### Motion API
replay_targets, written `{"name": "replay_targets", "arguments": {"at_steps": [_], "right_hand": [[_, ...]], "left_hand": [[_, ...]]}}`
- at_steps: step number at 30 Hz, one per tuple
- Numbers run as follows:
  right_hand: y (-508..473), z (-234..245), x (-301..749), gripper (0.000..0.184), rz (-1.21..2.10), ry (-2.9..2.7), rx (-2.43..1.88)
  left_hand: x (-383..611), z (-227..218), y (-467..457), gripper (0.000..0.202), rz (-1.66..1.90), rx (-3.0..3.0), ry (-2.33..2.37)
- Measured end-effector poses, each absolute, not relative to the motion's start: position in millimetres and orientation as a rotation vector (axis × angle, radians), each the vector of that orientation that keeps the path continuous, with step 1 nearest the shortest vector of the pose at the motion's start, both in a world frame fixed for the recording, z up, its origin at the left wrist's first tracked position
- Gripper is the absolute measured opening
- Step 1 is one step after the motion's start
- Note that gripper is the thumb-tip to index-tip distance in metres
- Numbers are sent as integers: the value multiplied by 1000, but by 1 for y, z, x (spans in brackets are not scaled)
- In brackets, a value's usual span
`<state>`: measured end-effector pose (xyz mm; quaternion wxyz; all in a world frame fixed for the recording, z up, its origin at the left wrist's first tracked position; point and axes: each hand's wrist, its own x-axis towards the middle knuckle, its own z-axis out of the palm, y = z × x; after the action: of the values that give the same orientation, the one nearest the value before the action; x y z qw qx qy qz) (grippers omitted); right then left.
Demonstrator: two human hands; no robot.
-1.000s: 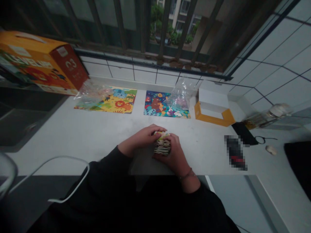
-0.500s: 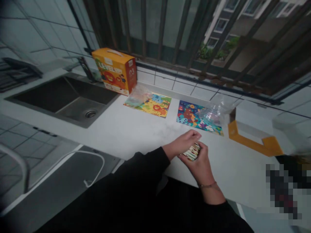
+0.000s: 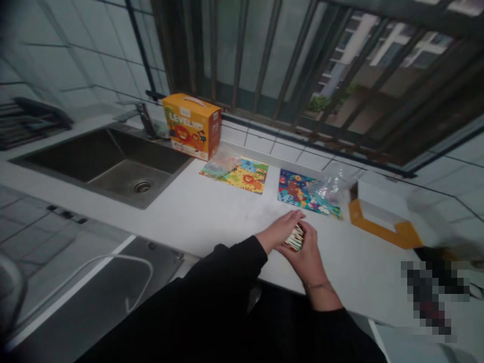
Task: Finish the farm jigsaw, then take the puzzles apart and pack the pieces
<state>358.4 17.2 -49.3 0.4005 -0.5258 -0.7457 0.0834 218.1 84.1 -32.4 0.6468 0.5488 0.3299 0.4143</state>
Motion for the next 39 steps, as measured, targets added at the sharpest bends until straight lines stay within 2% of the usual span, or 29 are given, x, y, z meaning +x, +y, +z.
{"name": "replay_targets", "arguments": {"at_steps": [6, 9, 15, 21, 25, 31, 34, 39], "right_hand": [[18, -46, 352, 97, 367, -1778, -1425], [20, -45, 352, 96, 321, -1757, -1440], [22, -44, 356, 99, 377, -1862, -1373], [20, -36, 366, 81, 388, -1891, -1385], [53, -16, 415, 82, 222, -1587, -1583], [139, 45, 529, 75, -160, -1153, -2063], [166, 61, 562, 79, -160, -1024, -2359], [183, 57, 573, 76, -125, -978, -2510]], "left_hand": [[213, -31, 88, 61, 971, 1281, 634], [213, -32, 89, 63, 1065, 1193, 677], [219, -43, 88, 70, 980, 1107, 631], [217, -49, 93, 70, 1003, 1015, 602], [214, -47, 97, 59, 1016, 1032, 692], [211, -34, 91, 42, 872, 1274, 755], [208, -27, 86, 29, 831, 1308, 756], [207, -24, 85, 18, 812, 1307, 774]]}}
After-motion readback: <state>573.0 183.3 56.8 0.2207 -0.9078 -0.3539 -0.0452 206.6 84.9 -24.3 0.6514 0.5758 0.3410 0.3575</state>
